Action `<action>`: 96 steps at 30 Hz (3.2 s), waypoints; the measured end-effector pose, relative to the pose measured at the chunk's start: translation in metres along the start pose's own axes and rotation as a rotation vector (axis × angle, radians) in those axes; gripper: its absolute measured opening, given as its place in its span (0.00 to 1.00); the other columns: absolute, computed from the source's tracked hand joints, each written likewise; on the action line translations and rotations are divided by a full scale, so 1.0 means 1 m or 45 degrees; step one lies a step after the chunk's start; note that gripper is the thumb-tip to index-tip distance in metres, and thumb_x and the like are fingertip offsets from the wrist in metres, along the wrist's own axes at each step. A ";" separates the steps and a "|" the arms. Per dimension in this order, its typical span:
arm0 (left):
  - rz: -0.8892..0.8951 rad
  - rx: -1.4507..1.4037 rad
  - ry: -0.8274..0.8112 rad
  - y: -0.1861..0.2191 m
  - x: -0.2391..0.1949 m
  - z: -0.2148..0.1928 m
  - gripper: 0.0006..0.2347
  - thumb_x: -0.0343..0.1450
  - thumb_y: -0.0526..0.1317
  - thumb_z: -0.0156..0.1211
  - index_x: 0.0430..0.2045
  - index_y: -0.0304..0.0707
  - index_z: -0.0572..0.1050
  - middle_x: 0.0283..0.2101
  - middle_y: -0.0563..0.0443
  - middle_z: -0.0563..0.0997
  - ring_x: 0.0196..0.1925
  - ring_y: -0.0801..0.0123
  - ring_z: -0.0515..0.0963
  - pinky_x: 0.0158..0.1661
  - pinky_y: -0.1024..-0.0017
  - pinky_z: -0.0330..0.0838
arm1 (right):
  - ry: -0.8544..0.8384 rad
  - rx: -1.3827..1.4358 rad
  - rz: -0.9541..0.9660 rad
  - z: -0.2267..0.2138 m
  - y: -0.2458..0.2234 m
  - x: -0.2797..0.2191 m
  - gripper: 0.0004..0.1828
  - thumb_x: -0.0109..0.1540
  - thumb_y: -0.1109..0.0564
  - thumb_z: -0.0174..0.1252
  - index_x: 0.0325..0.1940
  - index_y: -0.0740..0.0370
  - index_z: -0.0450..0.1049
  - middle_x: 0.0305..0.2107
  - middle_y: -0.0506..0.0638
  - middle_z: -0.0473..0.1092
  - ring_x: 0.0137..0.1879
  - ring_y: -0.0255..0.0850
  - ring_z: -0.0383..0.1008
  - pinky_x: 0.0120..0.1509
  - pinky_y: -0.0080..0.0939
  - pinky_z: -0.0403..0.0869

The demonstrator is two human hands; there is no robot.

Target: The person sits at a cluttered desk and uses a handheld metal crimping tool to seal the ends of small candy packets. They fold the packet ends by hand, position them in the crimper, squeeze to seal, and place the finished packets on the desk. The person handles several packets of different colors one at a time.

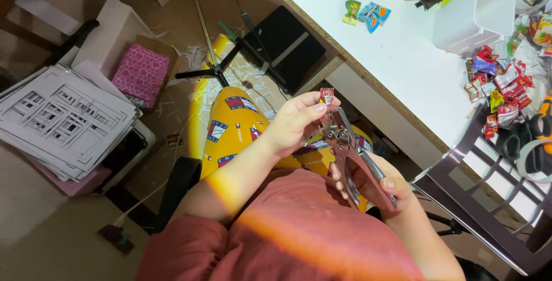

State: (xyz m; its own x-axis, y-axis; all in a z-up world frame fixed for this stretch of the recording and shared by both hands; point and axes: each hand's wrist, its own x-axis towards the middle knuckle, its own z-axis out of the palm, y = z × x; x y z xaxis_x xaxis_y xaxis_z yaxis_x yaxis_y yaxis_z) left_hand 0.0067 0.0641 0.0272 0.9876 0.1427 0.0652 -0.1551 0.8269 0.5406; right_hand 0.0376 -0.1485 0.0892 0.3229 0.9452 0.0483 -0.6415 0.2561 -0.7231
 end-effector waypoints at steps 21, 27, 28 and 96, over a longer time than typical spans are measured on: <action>-0.231 0.232 -0.042 -0.055 -0.022 0.022 0.27 0.68 0.39 0.71 0.62 0.34 0.68 0.45 0.44 0.83 0.44 0.73 0.82 0.49 0.73 0.78 | 0.322 -1.118 -0.091 -0.011 0.015 0.007 0.55 0.53 0.36 0.69 0.74 0.58 0.50 0.66 0.57 0.57 0.64 0.42 0.63 0.66 0.51 0.70; -0.148 0.436 0.065 -0.036 -0.021 0.032 0.38 0.62 0.40 0.74 0.70 0.41 0.63 0.68 0.41 0.69 0.62 0.67 0.72 0.63 0.67 0.69 | 0.459 -1.171 0.139 -0.017 0.009 0.004 0.48 0.56 0.45 0.66 0.76 0.57 0.55 0.62 0.60 0.66 0.65 0.46 0.66 0.69 0.57 0.66; -0.151 0.438 0.063 -0.031 -0.020 0.036 0.38 0.62 0.40 0.74 0.70 0.41 0.63 0.68 0.41 0.69 0.62 0.67 0.72 0.63 0.67 0.69 | 0.462 -1.170 0.136 -0.020 0.018 0.000 0.48 0.56 0.45 0.66 0.76 0.57 0.55 0.62 0.60 0.66 0.65 0.46 0.66 0.69 0.57 0.66; -0.087 -0.412 0.104 -0.014 0.030 0.005 0.16 0.79 0.39 0.51 0.59 0.29 0.72 0.51 0.32 0.81 0.51 0.52 0.84 0.49 0.56 0.82 | -0.054 0.087 0.124 0.000 -0.002 0.006 0.60 0.57 0.34 0.64 0.77 0.72 0.43 0.61 0.70 0.62 0.63 0.60 0.68 0.65 0.60 0.68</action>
State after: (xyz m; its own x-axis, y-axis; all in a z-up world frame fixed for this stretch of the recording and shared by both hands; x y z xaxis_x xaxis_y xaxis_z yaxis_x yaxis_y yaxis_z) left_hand 0.0387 0.0543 0.0261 0.9929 0.1133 -0.0362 -0.1010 0.9639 0.2463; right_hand 0.0412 -0.1433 0.0913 0.2280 0.9736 0.0098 -0.7146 0.1742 -0.6775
